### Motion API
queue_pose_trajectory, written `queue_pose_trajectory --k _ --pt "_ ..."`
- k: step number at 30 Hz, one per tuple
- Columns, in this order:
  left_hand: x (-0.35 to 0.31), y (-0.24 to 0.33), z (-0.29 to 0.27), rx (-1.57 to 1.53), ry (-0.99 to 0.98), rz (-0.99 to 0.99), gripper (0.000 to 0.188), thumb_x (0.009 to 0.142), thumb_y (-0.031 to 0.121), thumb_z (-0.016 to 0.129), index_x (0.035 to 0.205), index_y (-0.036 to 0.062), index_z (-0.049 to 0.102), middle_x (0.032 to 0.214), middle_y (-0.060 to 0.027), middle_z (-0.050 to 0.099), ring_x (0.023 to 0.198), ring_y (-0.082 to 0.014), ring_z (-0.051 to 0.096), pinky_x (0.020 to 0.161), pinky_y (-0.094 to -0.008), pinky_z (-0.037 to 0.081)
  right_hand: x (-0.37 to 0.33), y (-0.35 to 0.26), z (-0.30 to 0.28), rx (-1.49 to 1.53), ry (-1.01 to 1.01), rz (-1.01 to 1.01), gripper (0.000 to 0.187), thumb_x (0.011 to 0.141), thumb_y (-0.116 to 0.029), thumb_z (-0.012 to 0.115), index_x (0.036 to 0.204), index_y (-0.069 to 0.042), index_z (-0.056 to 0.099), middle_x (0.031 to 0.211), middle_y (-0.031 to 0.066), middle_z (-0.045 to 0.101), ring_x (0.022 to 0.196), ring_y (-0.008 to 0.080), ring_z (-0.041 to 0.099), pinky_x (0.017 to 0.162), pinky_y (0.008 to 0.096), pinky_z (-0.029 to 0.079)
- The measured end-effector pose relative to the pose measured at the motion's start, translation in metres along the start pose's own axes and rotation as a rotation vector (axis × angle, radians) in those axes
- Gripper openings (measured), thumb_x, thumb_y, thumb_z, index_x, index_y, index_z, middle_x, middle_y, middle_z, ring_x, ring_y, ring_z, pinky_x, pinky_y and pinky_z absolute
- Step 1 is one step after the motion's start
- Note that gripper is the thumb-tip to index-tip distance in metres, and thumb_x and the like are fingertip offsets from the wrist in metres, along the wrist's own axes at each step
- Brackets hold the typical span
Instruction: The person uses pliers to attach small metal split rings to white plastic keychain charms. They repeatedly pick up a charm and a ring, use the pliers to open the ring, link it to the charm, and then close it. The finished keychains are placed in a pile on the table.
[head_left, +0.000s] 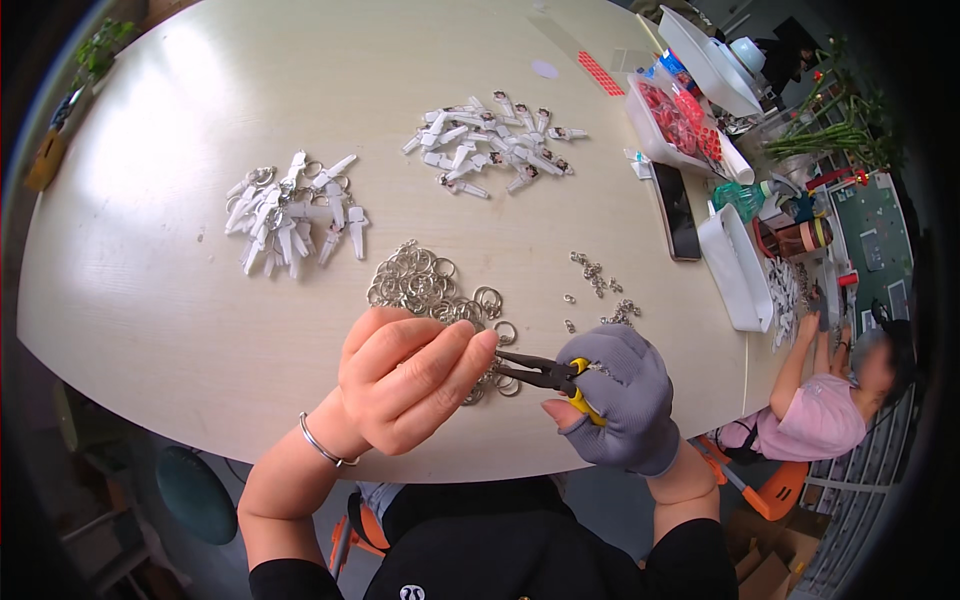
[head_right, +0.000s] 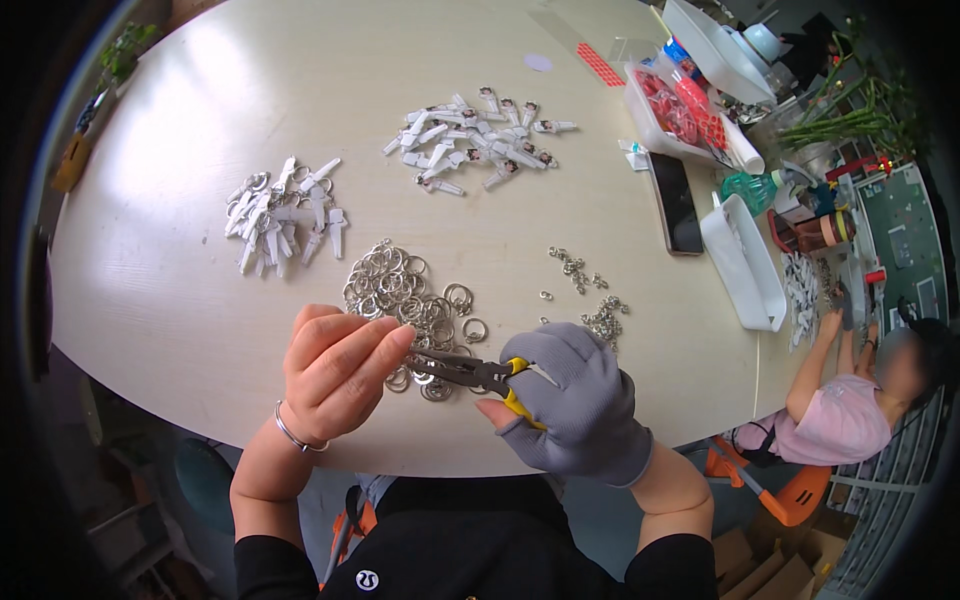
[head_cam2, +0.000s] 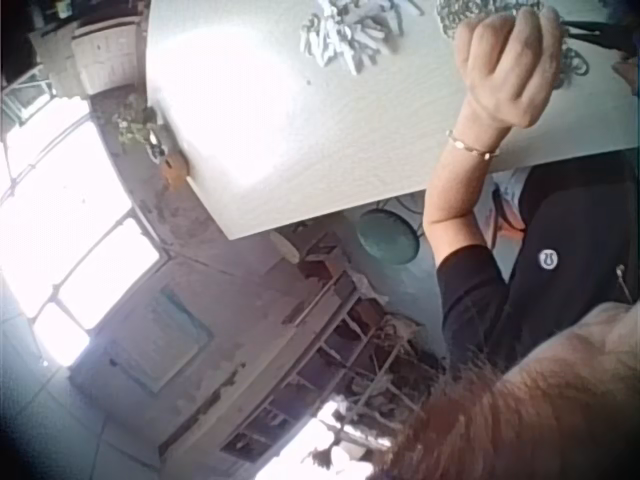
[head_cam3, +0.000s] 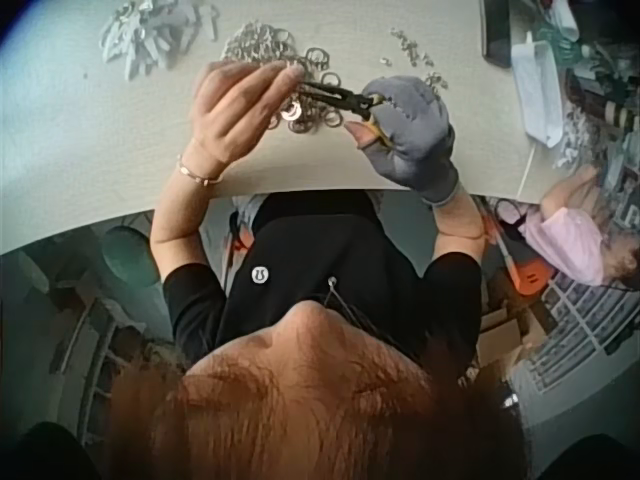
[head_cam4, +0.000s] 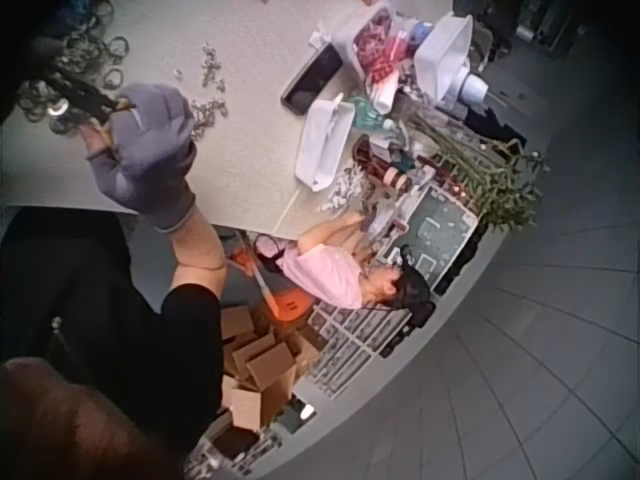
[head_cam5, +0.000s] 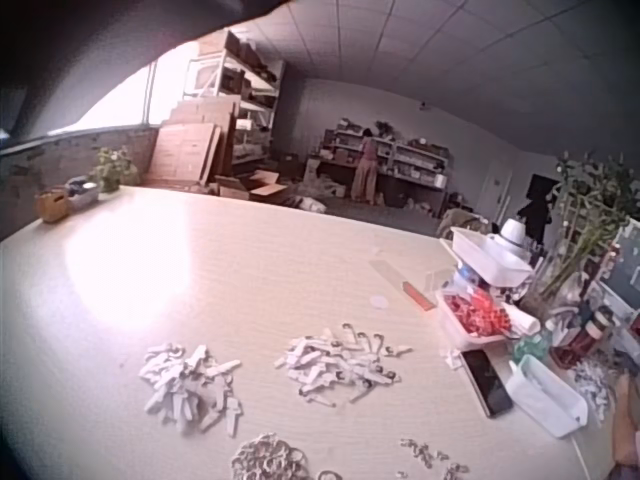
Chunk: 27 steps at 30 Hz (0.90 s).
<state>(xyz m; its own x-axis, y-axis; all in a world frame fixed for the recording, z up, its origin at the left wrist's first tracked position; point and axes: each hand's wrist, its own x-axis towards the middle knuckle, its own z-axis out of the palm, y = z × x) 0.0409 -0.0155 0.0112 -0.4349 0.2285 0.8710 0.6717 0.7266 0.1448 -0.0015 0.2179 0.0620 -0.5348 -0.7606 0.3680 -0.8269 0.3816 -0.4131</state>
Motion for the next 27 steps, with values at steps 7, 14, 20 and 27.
queue_pose_trajectory --k 7,14,20,27 --pt "0.001 -0.001 0.0 0.02 0.013 0.03 0.037 0.063 -0.001 0.073 0.1 -0.0005 0.071 0.094 -0.0071 0.066 0.077 -0.0198 0.059 0.058 -0.0307 0.045 0.002 -0.002 -0.001 -0.003 0.033 -0.01 0.027 0.064 -0.01 0.077 0.066 -0.005 0.05 0.083 0.0099 0.061 0.066 0.0277 0.056 0.058 0.0368 0.044" --pt "0.004 -0.016 0.003 0.049 0.041 0.061 0.029 0.066 0.001 0.071 0.094 -0.0014 0.071 0.083 -0.0069 0.065 0.067 -0.0173 0.058 0.055 -0.0288 0.044 0.011 0.009 0.0 0.117 -0.051 0.067 0.026 0.068 -0.014 0.081 0.071 -0.004 0.058 0.085 0.0107 0.062 0.072 0.0277 0.059 0.063 0.0375 0.047" --pt "-0.016 -0.071 0.003 0.467 0.056 -0.374 0.02 0.085 0.0 0.065 0.105 0.0009 0.068 0.086 -0.009 0.065 0.075 -0.0241 0.061 0.065 -0.0339 0.049 0.078 0.088 0.058 0.038 0.109 0.341 0.021 0.072 -0.016 0.079 0.077 -0.001 0.065 0.094 0.0105 0.062 0.085 0.028 0.06 0.075 0.0379 0.048" --pt "-0.036 -0.1 0.0 0.779 -0.168 -0.659 0.026 0.085 0.012 0.067 0.11 0.0045 0.067 0.099 -0.0084 0.066 0.089 -0.0259 0.061 0.078 -0.0376 0.049 0.12 0.125 0.114 -0.455 -0.035 0.403 0.023 0.077 -0.027 0.074 0.083 -0.006 0.065 0.108 0.0106 0.053 0.102 0.0334 0.051 0.082 0.0418 0.047"
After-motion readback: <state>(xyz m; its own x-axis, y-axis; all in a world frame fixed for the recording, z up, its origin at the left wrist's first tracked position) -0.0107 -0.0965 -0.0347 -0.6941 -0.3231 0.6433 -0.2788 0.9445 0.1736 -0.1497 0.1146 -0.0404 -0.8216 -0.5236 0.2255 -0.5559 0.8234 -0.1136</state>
